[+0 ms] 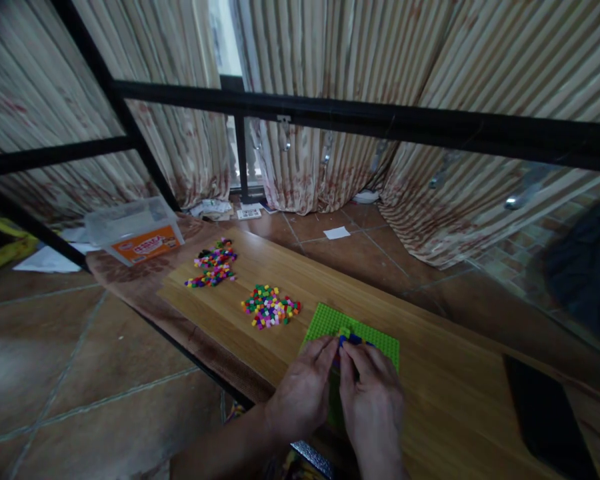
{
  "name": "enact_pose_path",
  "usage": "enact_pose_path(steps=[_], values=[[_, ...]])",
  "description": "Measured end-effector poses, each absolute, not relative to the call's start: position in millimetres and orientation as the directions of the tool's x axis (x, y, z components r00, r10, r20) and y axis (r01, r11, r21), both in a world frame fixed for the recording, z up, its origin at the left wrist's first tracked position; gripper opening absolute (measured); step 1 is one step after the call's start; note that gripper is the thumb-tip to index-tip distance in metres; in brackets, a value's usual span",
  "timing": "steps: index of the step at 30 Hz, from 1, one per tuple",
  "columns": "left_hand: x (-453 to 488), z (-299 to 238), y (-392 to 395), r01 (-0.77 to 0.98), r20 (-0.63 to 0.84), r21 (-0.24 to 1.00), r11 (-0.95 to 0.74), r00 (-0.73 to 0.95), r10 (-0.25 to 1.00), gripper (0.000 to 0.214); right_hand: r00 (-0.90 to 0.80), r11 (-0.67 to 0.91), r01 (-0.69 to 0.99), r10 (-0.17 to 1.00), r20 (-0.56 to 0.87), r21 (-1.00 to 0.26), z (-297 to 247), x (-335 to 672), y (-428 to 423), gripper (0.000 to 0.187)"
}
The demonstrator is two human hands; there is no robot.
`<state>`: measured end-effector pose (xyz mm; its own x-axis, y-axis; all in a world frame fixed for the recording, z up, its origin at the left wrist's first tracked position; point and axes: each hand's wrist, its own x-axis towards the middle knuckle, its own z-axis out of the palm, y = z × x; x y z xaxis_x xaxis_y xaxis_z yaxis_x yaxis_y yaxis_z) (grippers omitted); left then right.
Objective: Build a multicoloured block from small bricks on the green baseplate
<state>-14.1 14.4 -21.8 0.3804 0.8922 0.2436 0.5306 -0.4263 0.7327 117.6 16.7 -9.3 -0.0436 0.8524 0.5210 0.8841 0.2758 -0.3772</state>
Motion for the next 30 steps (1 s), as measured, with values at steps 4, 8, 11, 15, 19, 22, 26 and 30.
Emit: enact_pose_path(steps=[4, 8, 11, 15, 19, 22, 26, 30], values=[[-13, -22, 14, 0.55, 0.224, 0.72, -0.422, 0.392, 0.893, 0.068, -0.085, 0.31, 0.883, 0.843, 0.532, -0.351, -15, 125, 18, 0.035], [-10, -22, 11, 0.562, 0.211, 0.724, -0.4, 0.371, 0.904, 0.068, -0.111, 0.34, 0.876, 0.831, 0.545, -0.341, -21, 129, 19, 0.04], [-9, -22, 9, 0.573, 0.199, 0.723, -0.387, 0.364, 0.91, 0.07, -0.113, 0.342, 0.876, 0.831, 0.544, -0.34, -22, 131, 19, 0.041], [-7, -21, 9, 0.57, 0.207, 0.725, -0.387, 0.355, 0.912, 0.071, -0.09, 0.337, 0.861, 0.839, 0.537, -0.382, -21, 131, 19, 0.04], [-5, -21, 9, 0.574, 0.184, 0.735, -0.36, 0.343, 0.921, 0.07, -0.046, 0.308, 0.842, 0.859, 0.51, -0.443, -22, 131, 21, 0.04], [-3, -22, 8, 0.57, 0.174, 0.752, -0.331, 0.313, 0.934, 0.068, -0.024, 0.305, 0.823, 0.862, 0.506, -0.48, -22, 131, 23, 0.042], [-2, -23, 7, 0.557, 0.164, 0.774, -0.301, 0.283, 0.945, 0.069, 0.019, 0.293, 0.795, 0.863, 0.505, -0.531, -21, 130, 24, 0.042], [-1, -20, 6, 0.55, 0.136, 0.792, -0.265, 0.264, 0.955, 0.068, 0.047, 0.276, 0.78, 0.868, 0.493, -0.561, -22, 128, 24, 0.045]])
